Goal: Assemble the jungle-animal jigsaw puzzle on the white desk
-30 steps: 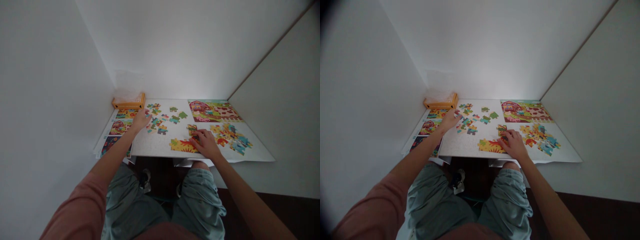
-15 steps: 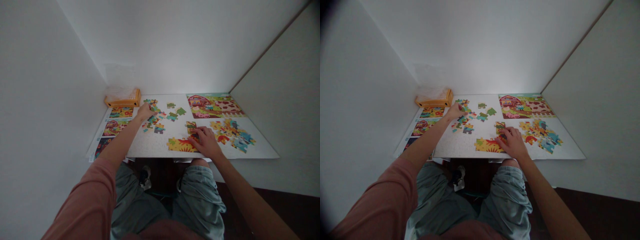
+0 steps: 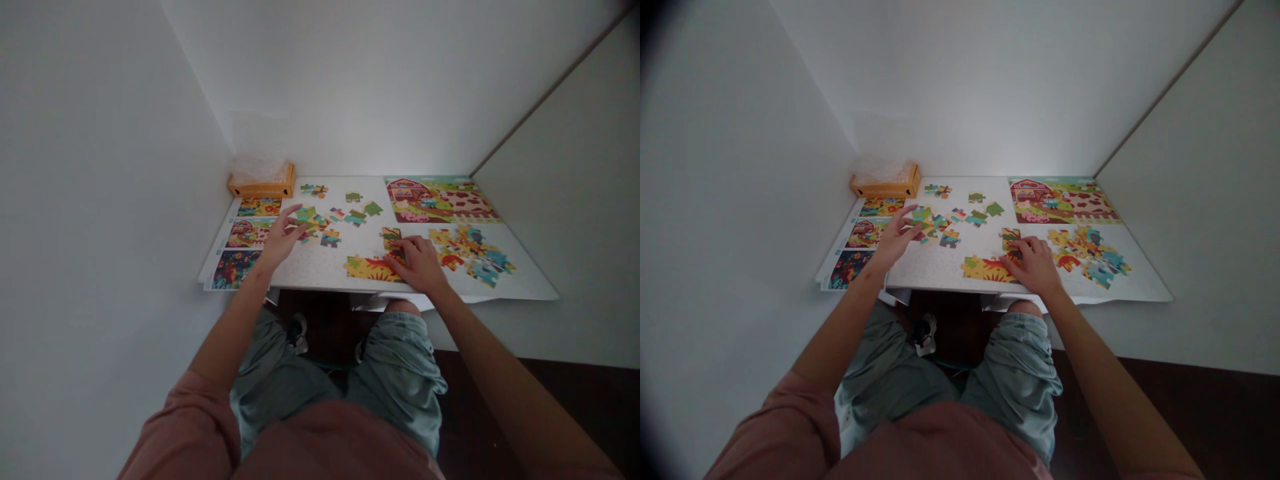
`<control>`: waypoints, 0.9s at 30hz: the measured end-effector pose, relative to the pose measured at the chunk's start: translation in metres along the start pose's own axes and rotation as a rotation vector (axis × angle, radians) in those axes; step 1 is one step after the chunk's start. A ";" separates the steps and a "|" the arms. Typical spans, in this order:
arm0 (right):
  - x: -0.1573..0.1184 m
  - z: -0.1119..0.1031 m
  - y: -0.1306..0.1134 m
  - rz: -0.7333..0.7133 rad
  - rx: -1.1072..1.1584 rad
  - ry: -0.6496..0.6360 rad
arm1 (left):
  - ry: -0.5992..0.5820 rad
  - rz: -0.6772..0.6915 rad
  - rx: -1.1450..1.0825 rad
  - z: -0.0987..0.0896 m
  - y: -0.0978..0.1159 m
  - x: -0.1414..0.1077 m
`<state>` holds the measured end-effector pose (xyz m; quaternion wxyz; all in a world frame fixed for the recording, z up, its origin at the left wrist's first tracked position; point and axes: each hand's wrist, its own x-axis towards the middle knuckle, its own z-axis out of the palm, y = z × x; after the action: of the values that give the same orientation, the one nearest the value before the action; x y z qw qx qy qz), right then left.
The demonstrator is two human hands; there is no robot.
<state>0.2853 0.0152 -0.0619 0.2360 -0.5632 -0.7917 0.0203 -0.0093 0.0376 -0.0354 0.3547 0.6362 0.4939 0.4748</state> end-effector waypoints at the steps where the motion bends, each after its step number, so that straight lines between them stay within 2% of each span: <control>1: -0.001 0.001 0.000 -0.002 -0.008 0.003 | 0.000 -0.016 -0.024 -0.001 0.000 -0.015; 4: -0.004 0.005 0.000 -0.009 -0.025 0.001 | 0.004 -0.062 -0.023 -0.002 -0.004 -0.046; 7: -0.006 0.006 0.000 -0.019 -0.030 -0.012 | -0.017 -0.095 0.070 0.002 -0.010 -0.057; 16: -0.009 0.003 -0.003 -0.018 -0.073 -0.032 | -0.179 -0.041 0.263 0.011 -0.006 -0.063; 20: -0.010 0.001 -0.005 -0.003 -0.082 -0.054 | -0.264 0.047 0.271 0.023 -0.005 -0.060; 27: -0.009 -0.003 -0.009 0.043 -0.103 -0.098 | -0.241 0.117 0.417 0.045 -0.009 -0.050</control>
<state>0.2806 0.0031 -0.0591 0.1671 -0.5897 -0.7901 0.0120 0.0276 -0.0077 -0.0702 0.2438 0.7754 0.4976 0.3030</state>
